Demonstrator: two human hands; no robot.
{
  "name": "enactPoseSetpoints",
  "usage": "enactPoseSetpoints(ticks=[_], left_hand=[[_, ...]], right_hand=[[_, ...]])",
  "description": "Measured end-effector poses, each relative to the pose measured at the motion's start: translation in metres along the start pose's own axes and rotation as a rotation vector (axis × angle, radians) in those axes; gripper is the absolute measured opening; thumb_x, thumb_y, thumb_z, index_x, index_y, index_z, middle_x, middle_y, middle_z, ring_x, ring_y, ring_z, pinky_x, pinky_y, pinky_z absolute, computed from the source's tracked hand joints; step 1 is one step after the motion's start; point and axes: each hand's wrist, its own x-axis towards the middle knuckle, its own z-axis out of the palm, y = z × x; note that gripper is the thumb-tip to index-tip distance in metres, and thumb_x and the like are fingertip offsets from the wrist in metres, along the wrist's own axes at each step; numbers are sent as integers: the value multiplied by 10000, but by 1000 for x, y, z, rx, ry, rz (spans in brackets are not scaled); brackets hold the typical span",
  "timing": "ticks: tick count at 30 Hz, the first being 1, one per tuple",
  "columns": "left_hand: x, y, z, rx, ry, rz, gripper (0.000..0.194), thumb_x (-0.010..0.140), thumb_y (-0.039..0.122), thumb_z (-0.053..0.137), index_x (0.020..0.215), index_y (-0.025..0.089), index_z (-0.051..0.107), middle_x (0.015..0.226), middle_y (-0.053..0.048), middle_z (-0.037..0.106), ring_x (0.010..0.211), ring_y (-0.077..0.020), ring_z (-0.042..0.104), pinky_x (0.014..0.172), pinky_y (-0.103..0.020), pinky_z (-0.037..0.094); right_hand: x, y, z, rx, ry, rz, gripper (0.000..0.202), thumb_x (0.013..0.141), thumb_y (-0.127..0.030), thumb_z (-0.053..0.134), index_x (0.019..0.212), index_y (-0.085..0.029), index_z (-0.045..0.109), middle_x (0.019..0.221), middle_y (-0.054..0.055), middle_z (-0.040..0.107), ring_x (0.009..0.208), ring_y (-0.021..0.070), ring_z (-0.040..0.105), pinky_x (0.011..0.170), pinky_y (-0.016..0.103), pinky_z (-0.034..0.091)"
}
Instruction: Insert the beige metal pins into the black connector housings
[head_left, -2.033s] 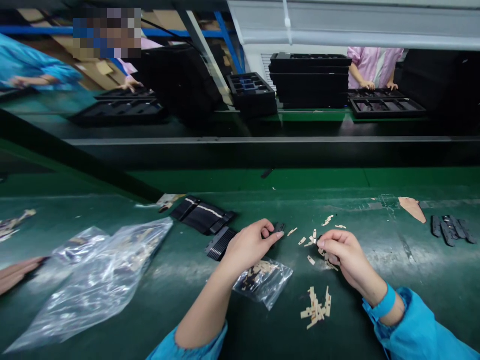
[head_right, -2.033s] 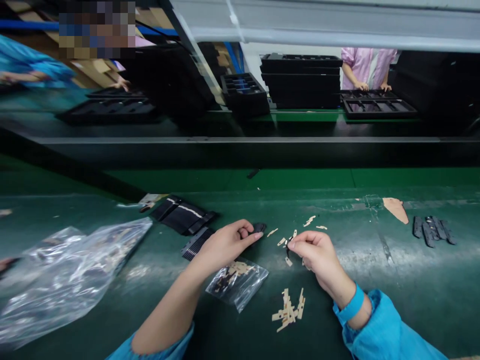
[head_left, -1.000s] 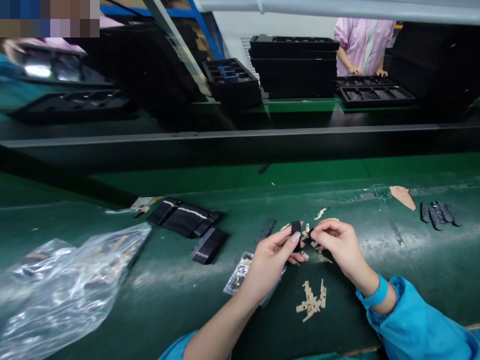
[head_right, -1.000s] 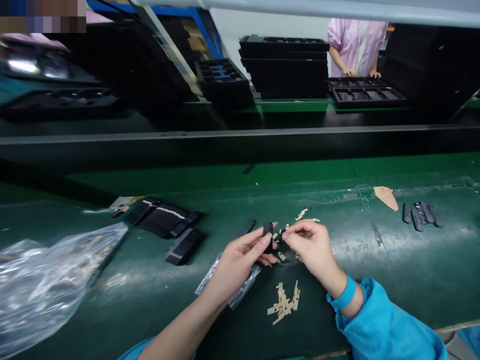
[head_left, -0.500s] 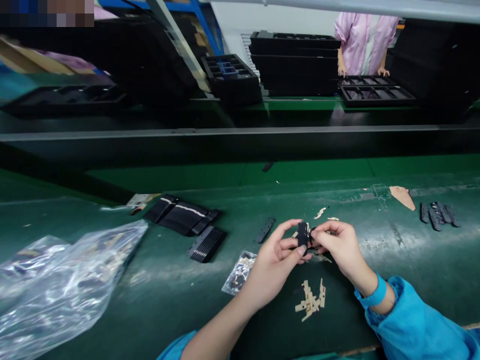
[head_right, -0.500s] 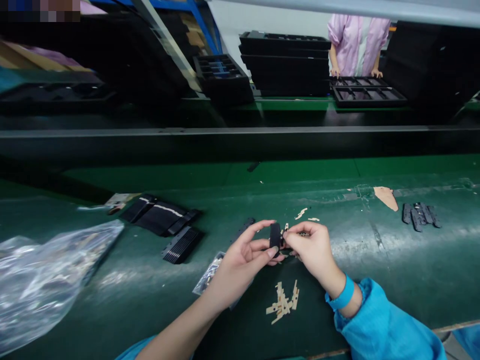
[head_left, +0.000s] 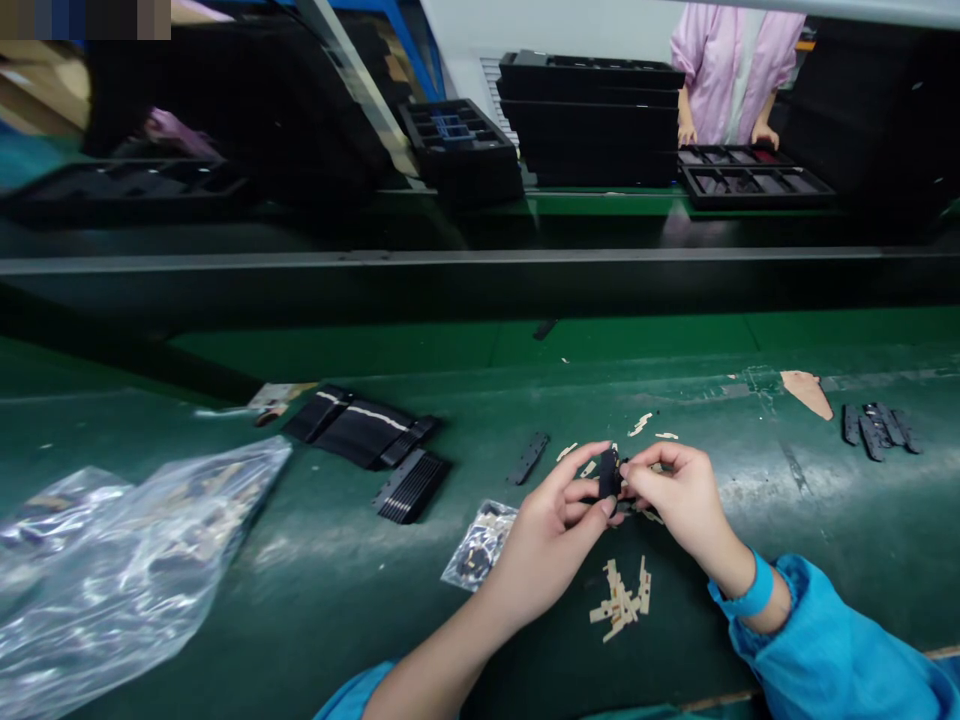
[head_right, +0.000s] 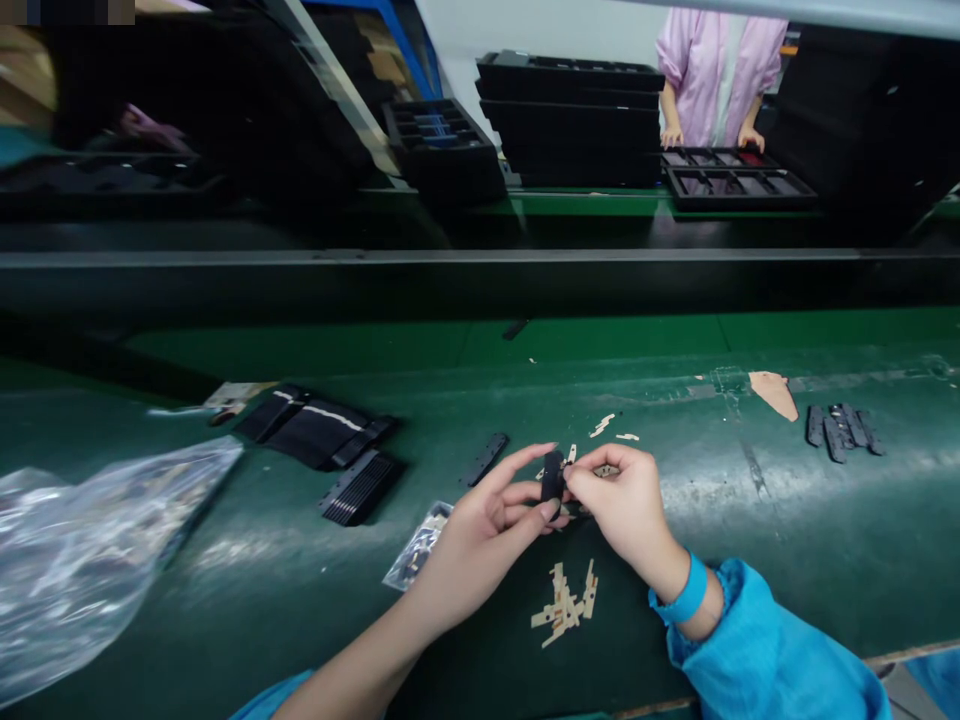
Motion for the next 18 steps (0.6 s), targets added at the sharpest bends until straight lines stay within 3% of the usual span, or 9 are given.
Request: enactPoseSetpoints(ticks=[18], left_hand=[[-2,-3,-3,173,-24,69,508,952,244,629,1448,235,520,959,-15,758,876,-193,765,845,-289,560]], right_hand=[[1,1,0,-24,14,-17,121,640,-274,773,624,-177,702,583,35,724,502,160,643,463,227,513]])
